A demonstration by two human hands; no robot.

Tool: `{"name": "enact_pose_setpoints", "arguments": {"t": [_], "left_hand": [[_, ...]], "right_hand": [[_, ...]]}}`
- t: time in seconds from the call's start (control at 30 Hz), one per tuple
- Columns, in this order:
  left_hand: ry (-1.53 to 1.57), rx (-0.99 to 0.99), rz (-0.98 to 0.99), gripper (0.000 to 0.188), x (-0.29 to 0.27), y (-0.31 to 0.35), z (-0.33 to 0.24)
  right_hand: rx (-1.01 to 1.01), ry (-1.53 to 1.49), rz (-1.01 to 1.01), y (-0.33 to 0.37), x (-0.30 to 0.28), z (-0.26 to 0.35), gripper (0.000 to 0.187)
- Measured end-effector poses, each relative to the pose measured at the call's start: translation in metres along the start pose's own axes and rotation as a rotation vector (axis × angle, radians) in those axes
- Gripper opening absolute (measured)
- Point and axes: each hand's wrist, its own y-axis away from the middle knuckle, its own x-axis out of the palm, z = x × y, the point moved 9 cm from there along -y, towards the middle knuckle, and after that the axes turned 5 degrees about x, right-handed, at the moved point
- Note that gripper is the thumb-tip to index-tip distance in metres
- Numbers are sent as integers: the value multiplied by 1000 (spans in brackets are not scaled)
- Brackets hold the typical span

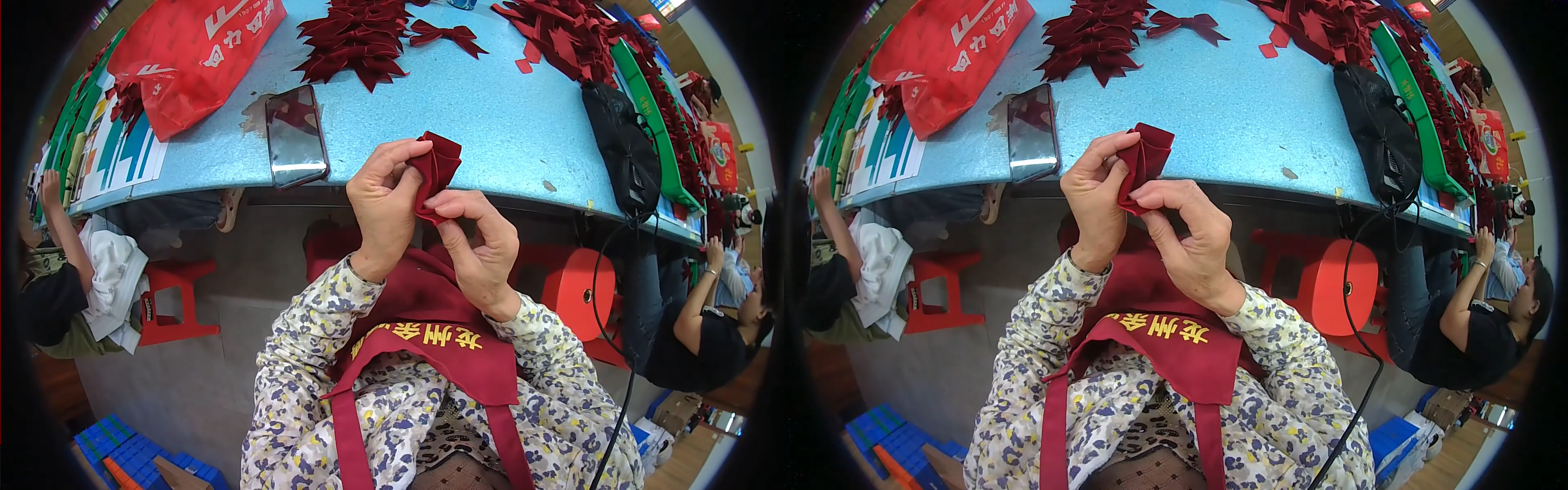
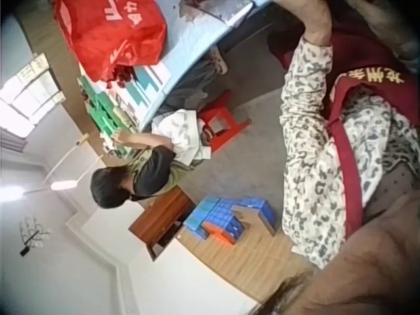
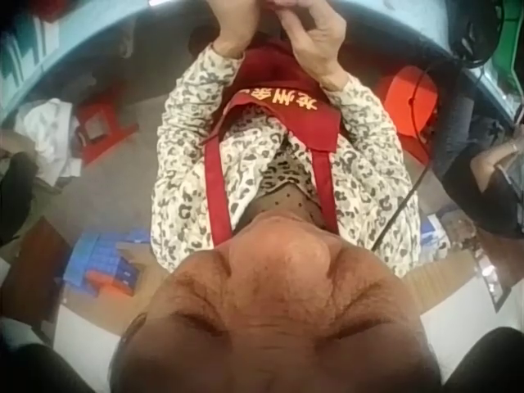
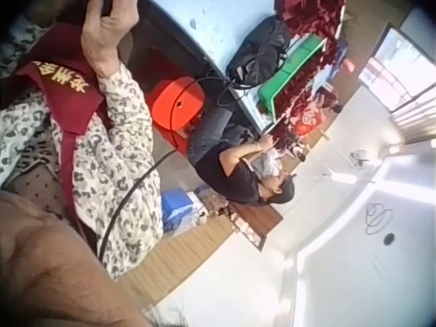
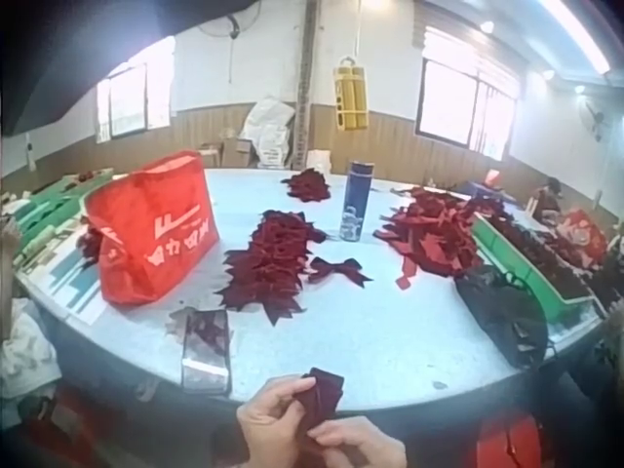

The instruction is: Folding and assembling red fabric ribbons into decorative bows or flower-like shapes.

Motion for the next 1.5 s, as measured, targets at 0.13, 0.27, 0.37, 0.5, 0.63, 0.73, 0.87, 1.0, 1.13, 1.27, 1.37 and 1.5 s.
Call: {"name": "enact_pose_setpoints", "arguments": {"t": [0.13, 0.27, 0.37, 0.5, 0.63, 0.73, 0.87, 1.0, 1.13, 1.27, 1.37, 1.5], "left_hand": [[11, 23, -5, 28, 0, 0, 1], [-7, 25, -6, 28, -1, -1, 3], [-6, 25, -5, 28, -1, -1, 3], [-5, 30, -12, 28, -2, -1, 1], [-1, 57, -19, 28, -4, -2, -2], [6, 64, -25, 28, -8, -2, -2], [14, 62, -40, 28, -12, -1, -2], [-15, 99, -57, 28, -16, -1, -5], [-63, 154, -62, 28, -18, 0, -9], [-78, 185, -73, 28, -20, 1, -11], [-98, 189, -68, 28, -20, 3, -10], [-123, 243, -51, 30, -16, 5, -15]], "right_hand": [[39, -47, -19, -2, -1, -3, 14], [95, -137, -51, -3, -4, -5, 14], [156, -220, -58, -2, -4, -9, 15], [247, -353, -76, -3, -2, -17, 16], [60, -105, -44, -9, -4, 2, 15], [-191, 327, -73, -10, -6, 36, 15], [-130, 393, -71, -6, -11, 39, 17], [24, 327, -53, -6, -13, 32, 19], [173, 168, -125, -4, -16, 24, 16], [66, 272, -114, -7, -16, 30, 11], [66, 299, -113, -9, -19, 30, 7], [71, 336, -164, -9, -24, 22, 6]]}}
